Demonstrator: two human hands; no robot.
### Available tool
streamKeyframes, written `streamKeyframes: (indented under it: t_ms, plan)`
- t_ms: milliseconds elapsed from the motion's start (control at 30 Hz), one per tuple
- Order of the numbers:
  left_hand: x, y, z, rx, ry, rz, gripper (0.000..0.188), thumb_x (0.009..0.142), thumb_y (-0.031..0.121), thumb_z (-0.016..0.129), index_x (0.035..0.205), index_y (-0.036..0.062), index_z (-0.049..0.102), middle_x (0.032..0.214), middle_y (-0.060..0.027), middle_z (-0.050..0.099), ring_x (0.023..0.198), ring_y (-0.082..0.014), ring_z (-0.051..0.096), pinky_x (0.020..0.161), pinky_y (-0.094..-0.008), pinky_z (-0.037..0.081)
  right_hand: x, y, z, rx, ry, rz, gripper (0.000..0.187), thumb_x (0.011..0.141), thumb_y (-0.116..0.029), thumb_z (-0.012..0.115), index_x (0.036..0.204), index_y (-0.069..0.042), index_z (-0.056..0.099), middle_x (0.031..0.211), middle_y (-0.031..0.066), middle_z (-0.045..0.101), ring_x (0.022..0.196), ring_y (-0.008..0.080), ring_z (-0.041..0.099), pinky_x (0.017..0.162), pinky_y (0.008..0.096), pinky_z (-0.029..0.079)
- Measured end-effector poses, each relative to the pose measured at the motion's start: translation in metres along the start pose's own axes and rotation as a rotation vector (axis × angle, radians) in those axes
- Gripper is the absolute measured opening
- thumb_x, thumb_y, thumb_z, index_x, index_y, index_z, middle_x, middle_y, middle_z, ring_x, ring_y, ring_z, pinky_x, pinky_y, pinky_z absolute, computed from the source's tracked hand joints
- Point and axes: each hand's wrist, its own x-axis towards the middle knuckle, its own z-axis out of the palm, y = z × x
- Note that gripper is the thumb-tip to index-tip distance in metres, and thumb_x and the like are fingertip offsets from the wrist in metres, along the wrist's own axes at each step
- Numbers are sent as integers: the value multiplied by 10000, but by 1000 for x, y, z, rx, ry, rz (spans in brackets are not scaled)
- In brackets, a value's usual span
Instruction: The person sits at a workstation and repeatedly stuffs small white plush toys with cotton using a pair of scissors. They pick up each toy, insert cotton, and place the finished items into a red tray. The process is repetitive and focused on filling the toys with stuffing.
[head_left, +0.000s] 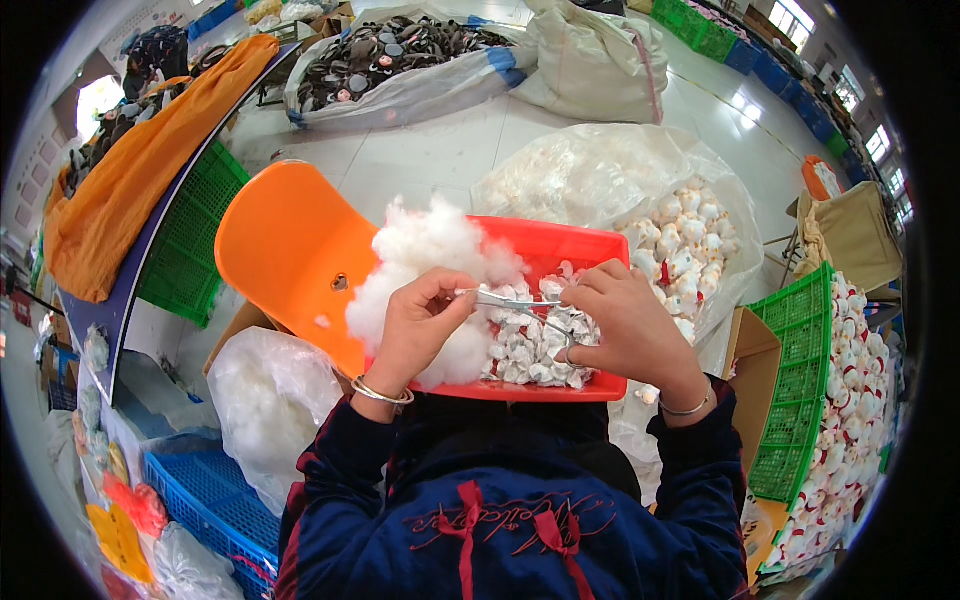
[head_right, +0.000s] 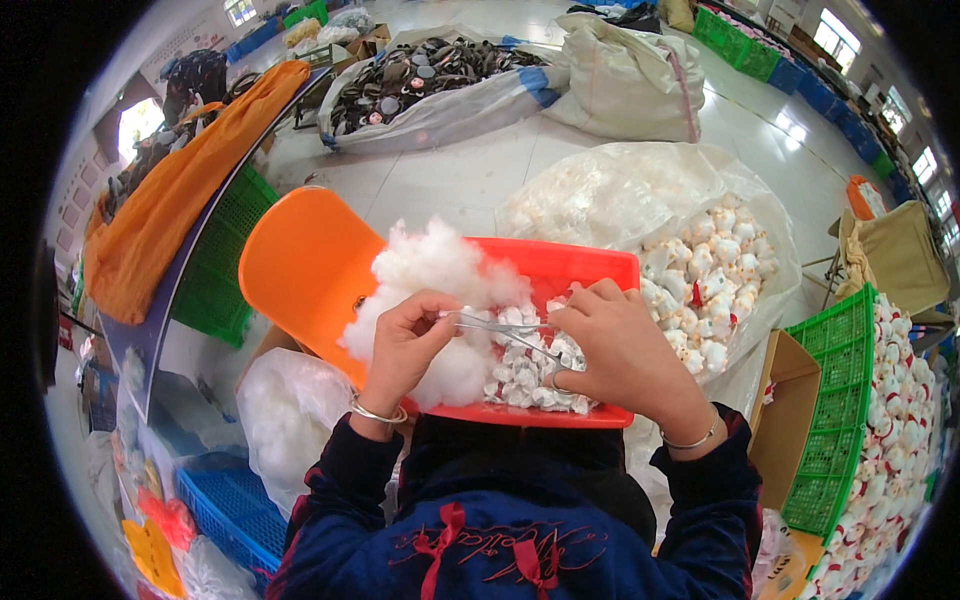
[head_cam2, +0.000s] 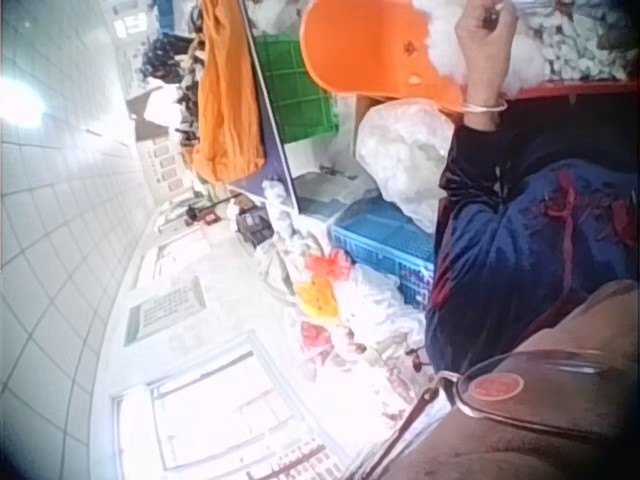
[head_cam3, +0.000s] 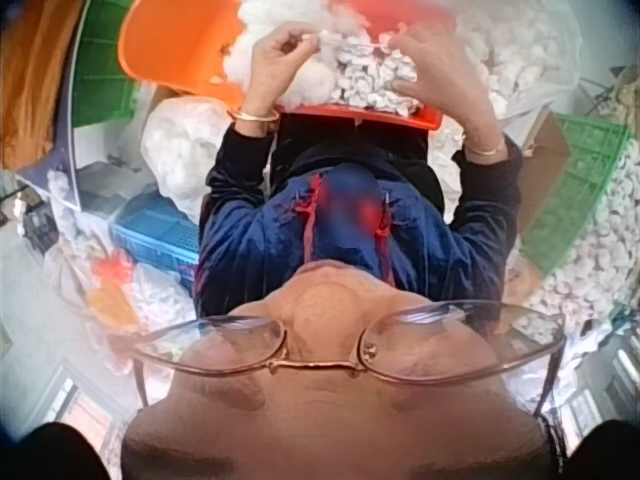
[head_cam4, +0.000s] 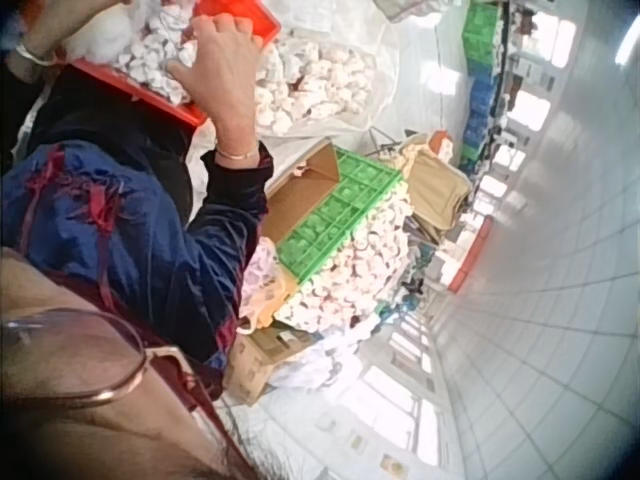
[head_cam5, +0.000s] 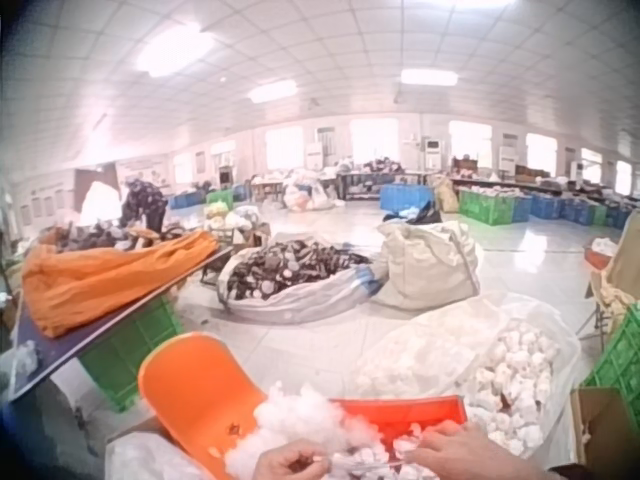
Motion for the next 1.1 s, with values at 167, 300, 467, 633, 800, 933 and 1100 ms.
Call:
streamKeyframes:
  t_ms: [167,300,467,633,800,933,1100]
  plan:
    - [-3,8,1,-129,22,-73,173,950,32,677,1117,3,711,918,-18,717,827,-81,680,757,-220,540,-1,3,5,-34,-69,27,368,755,-266,805,1076,-108,716,1044,71,669,1081,290,588,859,428,430]
    - [-2,12,2,-112,3,-82,165,960,48,668,1106,-3,726,890,-28,724,817,-77,677,740,-222,539,1,-1,7,-34,-106,31,334,775,-270,787,1065,-115,723,1006,60,674,1060,285,597,832,432,422]
    - [1,7,2,-157,-27,-182,150,968,92,673,1052,-23,720,859,-46,715,739,-85,665,703,-231,547,1,-1,13,-41,-73,4,355,766,-256,789,1073,-96,709,1021,87,655,1086,305,577,861,432,426]
    - [5,-8,0,-430,71,-283,129,979,116,665,998,-8,695,832,-51,699,672,-87,653,653,-236,570,-1,-9,1,-40,147,11,397,746,-246,804,1090,-82,689,1086,119,637,1110,306,548,905,436,422]
    - [5,-3,5,-524,59,-291,117,983,106,658,1005,-3,695,854,-61,711,693,-90,670,661,-239,588,-1,-7,13,-128,101,13,364,747,-218,795,1075,-96,696,1052,100,644,1083,293,564,903,432,410]
    - [4,3,9,-401,79,-275,110,980,86,659,1032,-5,692,878,-70,720,707,-93,671,679,-239,589,-3,-4,15,-134,51,17,319,746,-204,786,1037,-103,704,998,72,648,1050,284,579,876,428,409]
    - [4,2,7,-280,5,-175,104,990,75,641,1055,0,673,883,-69,719,714,-98,669,696,-247,590,3,-7,11,-118,-71,23,345,758,-216,794,1070,-94,708,1024,78,657,1059,292,579,887,425,418]
